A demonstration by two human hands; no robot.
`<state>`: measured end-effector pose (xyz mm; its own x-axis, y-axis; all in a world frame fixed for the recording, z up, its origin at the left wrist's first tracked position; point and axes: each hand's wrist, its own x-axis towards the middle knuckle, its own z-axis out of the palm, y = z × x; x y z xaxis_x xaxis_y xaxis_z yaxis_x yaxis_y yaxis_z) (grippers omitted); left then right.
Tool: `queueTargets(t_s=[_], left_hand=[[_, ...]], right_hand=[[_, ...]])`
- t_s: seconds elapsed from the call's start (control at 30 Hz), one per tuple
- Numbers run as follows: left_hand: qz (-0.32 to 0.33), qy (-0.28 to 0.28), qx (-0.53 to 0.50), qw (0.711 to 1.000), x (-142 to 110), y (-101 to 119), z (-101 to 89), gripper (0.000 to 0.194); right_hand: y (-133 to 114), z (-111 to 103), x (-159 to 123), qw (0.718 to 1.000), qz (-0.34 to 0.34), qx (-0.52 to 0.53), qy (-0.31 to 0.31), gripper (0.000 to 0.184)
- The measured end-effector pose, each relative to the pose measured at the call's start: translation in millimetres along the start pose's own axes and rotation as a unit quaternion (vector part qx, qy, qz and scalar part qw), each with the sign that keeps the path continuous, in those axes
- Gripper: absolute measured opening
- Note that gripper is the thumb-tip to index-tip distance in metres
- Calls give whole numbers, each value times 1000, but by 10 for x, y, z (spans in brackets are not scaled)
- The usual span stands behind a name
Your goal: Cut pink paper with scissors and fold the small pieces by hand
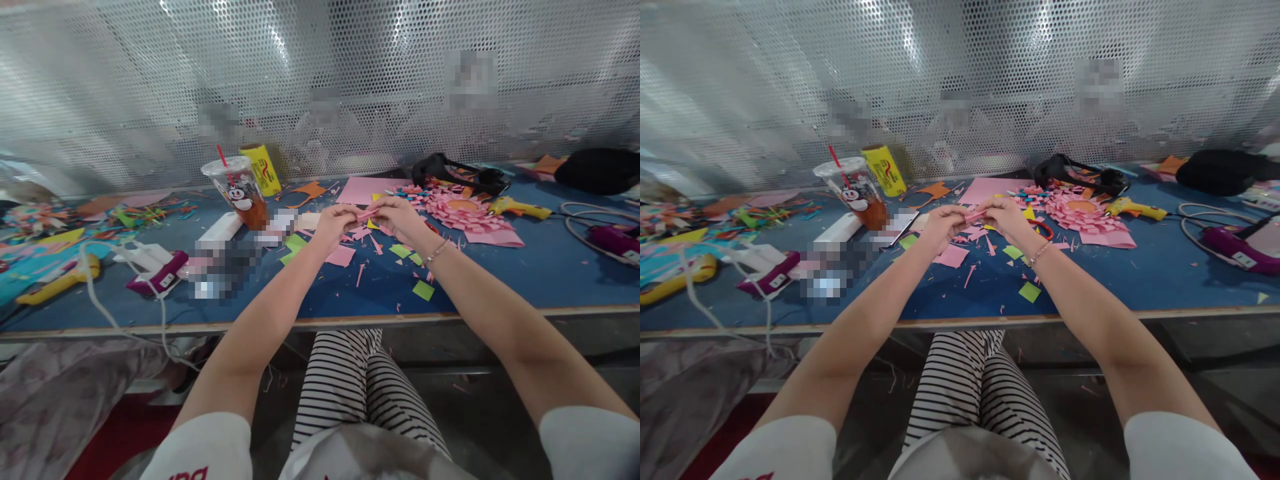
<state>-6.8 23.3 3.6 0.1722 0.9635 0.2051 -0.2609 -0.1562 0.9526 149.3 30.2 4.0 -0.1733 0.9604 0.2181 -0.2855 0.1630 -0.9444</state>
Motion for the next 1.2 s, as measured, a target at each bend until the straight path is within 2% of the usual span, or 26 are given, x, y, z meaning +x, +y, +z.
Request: queueTargets(t_s=[0.17,0.33,0.47,1.2], left_hand=[[13,5,-7,1000,16,-29,2,4],[7,9,35,999,33,-44,-2,27],[5,26,40,999,13,-29,6,36],[5,25,38,999,3,-15,15,27]], right_hand=[[-4,7,2,1000,-11,-15,-3,6],[104,-49,40,988,-78,-131,-12,23],[167,-93,76,982,-111,-150,1,26],[75,-66,37,964,-137,-227,-5,25]])
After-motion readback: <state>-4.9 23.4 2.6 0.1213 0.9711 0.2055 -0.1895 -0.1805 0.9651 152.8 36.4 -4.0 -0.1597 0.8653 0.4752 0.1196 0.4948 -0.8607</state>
